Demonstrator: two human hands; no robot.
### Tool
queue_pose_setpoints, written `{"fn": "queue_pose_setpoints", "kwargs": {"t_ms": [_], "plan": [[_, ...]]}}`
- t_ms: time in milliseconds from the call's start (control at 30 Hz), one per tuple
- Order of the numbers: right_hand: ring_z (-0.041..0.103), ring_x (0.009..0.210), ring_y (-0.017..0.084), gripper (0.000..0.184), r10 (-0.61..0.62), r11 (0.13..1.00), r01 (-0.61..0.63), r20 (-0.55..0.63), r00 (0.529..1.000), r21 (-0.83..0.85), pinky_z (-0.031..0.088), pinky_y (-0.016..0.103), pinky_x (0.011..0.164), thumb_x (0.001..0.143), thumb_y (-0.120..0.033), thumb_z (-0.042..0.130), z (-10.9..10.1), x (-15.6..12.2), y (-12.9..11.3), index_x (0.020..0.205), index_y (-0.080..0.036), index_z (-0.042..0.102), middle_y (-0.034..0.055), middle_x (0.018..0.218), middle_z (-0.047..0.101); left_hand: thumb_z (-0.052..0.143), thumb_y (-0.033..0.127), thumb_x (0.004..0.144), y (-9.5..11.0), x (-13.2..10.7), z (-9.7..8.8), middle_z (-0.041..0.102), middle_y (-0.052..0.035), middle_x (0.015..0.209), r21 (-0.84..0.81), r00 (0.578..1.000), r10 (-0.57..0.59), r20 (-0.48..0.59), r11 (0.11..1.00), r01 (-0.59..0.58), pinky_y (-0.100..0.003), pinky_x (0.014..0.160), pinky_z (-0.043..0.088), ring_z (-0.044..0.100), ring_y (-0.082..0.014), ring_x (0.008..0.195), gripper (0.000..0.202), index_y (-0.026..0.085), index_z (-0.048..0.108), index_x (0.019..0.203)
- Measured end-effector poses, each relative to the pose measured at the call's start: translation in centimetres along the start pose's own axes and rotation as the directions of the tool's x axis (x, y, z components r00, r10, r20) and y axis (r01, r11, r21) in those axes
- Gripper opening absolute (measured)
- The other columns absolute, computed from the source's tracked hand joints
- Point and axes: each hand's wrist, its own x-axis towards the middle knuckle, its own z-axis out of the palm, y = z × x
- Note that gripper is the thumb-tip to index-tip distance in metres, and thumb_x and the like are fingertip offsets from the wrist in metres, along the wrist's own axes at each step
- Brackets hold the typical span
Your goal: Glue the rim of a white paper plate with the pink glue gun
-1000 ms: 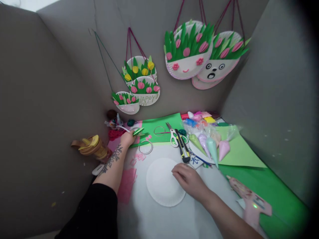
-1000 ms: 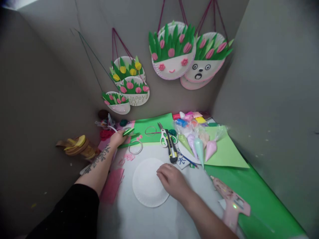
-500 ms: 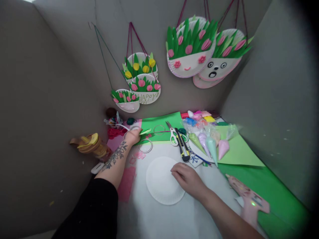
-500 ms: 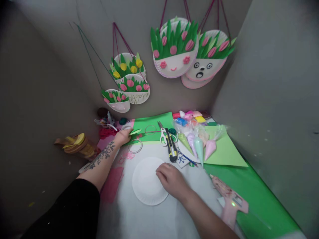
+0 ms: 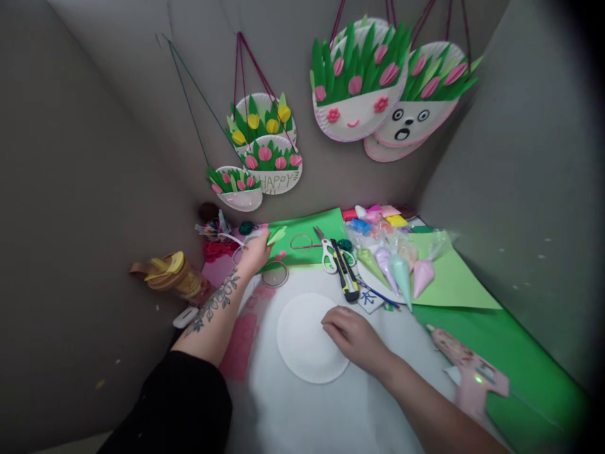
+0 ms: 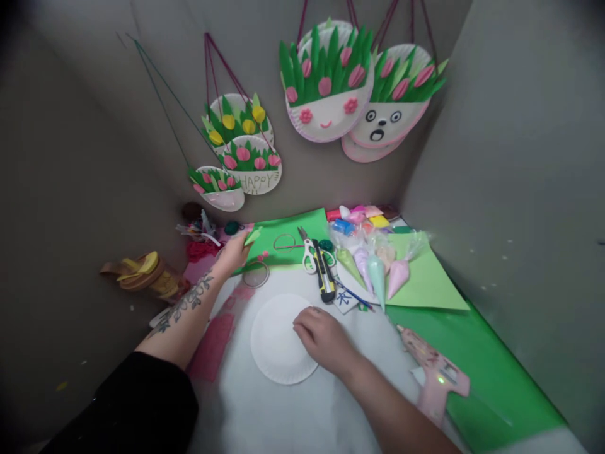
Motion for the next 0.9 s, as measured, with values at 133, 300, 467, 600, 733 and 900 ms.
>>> {"fn": "queue_pose_setpoints", "kwargs": {"t_ms": [133, 300, 467, 600, 733, 900], "plan": [[0.061, 0.081, 0.018, 0.016, -0.006, 1.000, 0.006, -0.011, 1.000, 0.000, 0.050, 0.033, 0.075, 0.090, -0.016, 0.049, -0.1, 0.0, -0.2, 0.085, -0.020, 0.063, 0.0051, 0.082, 0.067, 0.069, 0.045, 0.070, -1.7, -1.6, 0.1, 0.067, -0.0107, 0.092, 0.091, 0.991, 0.006, 0.134, 0.996, -0.018, -0.034, 0.082, 0.044, 0.062, -0.0286, 0.096, 0.035, 0.020, 0.064, 0.095], [0.062, 0.080, 0.018, 0.017, -0.018, 1.000, 0.018, -0.003, 1.000, -0.009, 0.051, 0.033, 0.074, 0.090, -0.017, 0.049, 0.0, 0.0, -0.3, 0.083, -0.020, 0.064, 0.0051, 0.081, 0.067, 0.071, 0.033, 0.064, -4.2, -2.6, 0.3, 0.066, -0.0087, 0.076, 0.113, 0.974, -0.022, 0.228, 0.994, -0.004, -0.030, 0.069, 0.044, 0.063, -0.0246, 0.076, 0.020, 0.018, 0.064, 0.073], [0.062, 0.081, 0.019, 0.016, -0.013, 1.000, 0.013, 0.000, 1.000, 0.003, 0.051, 0.033, 0.074, 0.090, -0.017, 0.049, 0.1, 0.0, -0.3, 0.084, -0.020, 0.063, 0.0051, 0.082, 0.067, 0.062, 0.039, 0.073, -4.9, -2.1, -1.1, 0.067, -0.0071, 0.079, 0.001, 0.986, -0.006, 0.167, 1.000, 0.006, -0.029, 0.069, 0.045, 0.062, -0.0224, 0.077, 0.023, 0.018, 0.064, 0.081], [0.062, 0.080, 0.019, 0.016, -0.017, 1.000, 0.017, -0.006, 1.000, 0.009, 0.050, 0.033, 0.074, 0.090, -0.016, 0.049, 0.0, -0.1, -0.3, 0.084, -0.021, 0.063, 0.0049, 0.081, 0.067, 0.051, 0.032, 0.081, -4.9, -2.1, -1.4, 0.068, -0.0056, 0.089, -0.165, 0.995, 0.000, 0.104, 0.986, 0.017, -0.026, 0.073, 0.047, 0.062, -0.0187, 0.081, 0.025, 0.017, 0.062, 0.098], [0.062, 0.081, 0.019, 0.016, -0.025, 1.000, 0.025, -0.002, 1.000, 0.007, 0.050, 0.033, 0.075, 0.090, -0.015, 0.048, 0.1, -0.1, -0.3, 0.084, -0.021, 0.062, 0.0048, 0.082, 0.067, 0.039, 0.030, 0.088, -4.7, -3.0, 0.0, 0.067, -0.0064, 0.090, -0.318, 0.998, -0.062, 0.002, 0.946, 0.059, -0.025, 0.072, 0.048, 0.061, -0.0162, 0.081, 0.026, 0.015, 0.059, 0.097], [0.061, 0.081, 0.019, 0.017, -0.020, 1.000, 0.020, 0.013, 1.000, 0.001, 0.049, 0.034, 0.074, 0.090, -0.016, 0.047, 0.1, -0.1, -0.2, 0.084, -0.021, 0.062, 0.0052, 0.082, 0.066, 0.056, 0.038, 0.078, -3.7, -4.5, 1.4, 0.063, -0.0026, 0.076, -0.451, 0.981, -0.133, -0.142, 0.891, 0.056, -0.026, 0.067, 0.047, 0.058, -0.0164, 0.072, 0.023, 0.016, 0.059, 0.085]]}}
